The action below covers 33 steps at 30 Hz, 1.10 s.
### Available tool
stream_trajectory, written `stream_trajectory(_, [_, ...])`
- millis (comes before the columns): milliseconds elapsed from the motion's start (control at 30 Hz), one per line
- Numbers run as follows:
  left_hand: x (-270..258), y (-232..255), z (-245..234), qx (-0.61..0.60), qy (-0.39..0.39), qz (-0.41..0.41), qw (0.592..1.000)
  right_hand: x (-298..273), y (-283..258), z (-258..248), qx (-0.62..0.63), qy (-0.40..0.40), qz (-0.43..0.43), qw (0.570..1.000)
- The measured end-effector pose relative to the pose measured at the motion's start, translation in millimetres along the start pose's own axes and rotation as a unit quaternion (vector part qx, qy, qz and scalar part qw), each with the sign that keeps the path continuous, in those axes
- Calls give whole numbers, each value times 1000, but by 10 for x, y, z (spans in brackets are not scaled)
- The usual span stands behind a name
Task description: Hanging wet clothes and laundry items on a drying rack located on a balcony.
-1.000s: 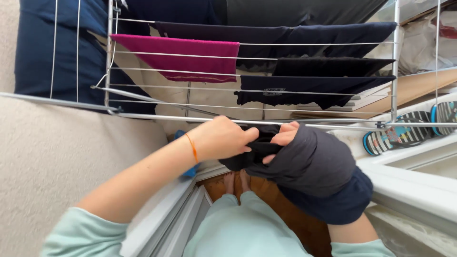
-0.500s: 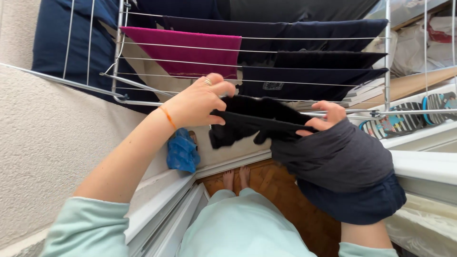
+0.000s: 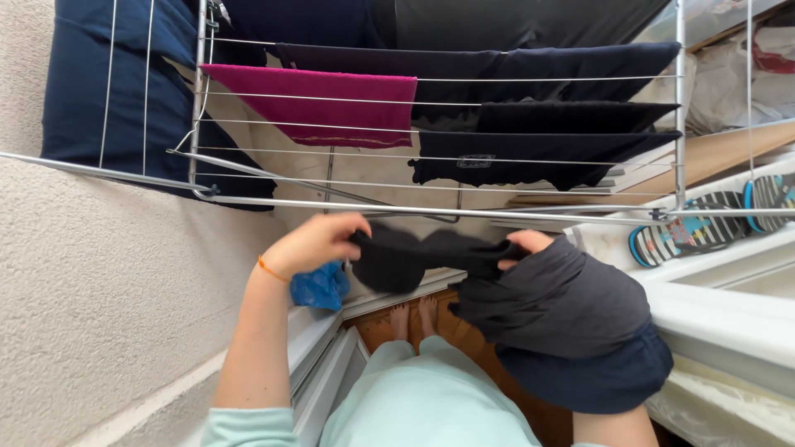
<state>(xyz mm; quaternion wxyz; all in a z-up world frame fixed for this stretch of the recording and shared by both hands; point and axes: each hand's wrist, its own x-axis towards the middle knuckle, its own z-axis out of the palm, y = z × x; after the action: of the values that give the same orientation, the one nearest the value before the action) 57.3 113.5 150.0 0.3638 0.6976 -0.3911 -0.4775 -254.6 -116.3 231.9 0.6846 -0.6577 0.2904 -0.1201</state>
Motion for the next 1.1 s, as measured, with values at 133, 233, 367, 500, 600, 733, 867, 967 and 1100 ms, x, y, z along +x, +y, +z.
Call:
stream_trajectory(133, [426,109,-118,11,126,76,989,445,-206,156,-62,-15,-133,989])
stream_trajectory(233, [754,96,32,91,258,92,957,824,-288,241,-303,60,-120,943])
stream_trajectory(367, [1012,49,479,357,379,138,843,998,-385,339,-386,76,-110,913])
stream_trajectory(500, [1242,-250,1206,372,301,199,855,936,-718,438,-492,-47,72,866])
stream_trajectory(600, [1455,-447,1494,380,289,201,855,879,-151,196,-425,-83,100,896])
stream_trajectory(733, [1632,-397,1519,376,201,102,899,883,545,-11,-413,-6,-228,882])
stream_trajectory(867, [1895,-370,1498,373,112,-14,921,884,519,11,-423,-52,-262,866])
stream_trajectory(967, [1954,-400,1712,405,186,-29,895,916,528,54,-448,-58,-229,862])
stream_trajectory(1100, [1820,-340,1813,460,378,75,800,1022,559,151,-489,-75,-175,851])
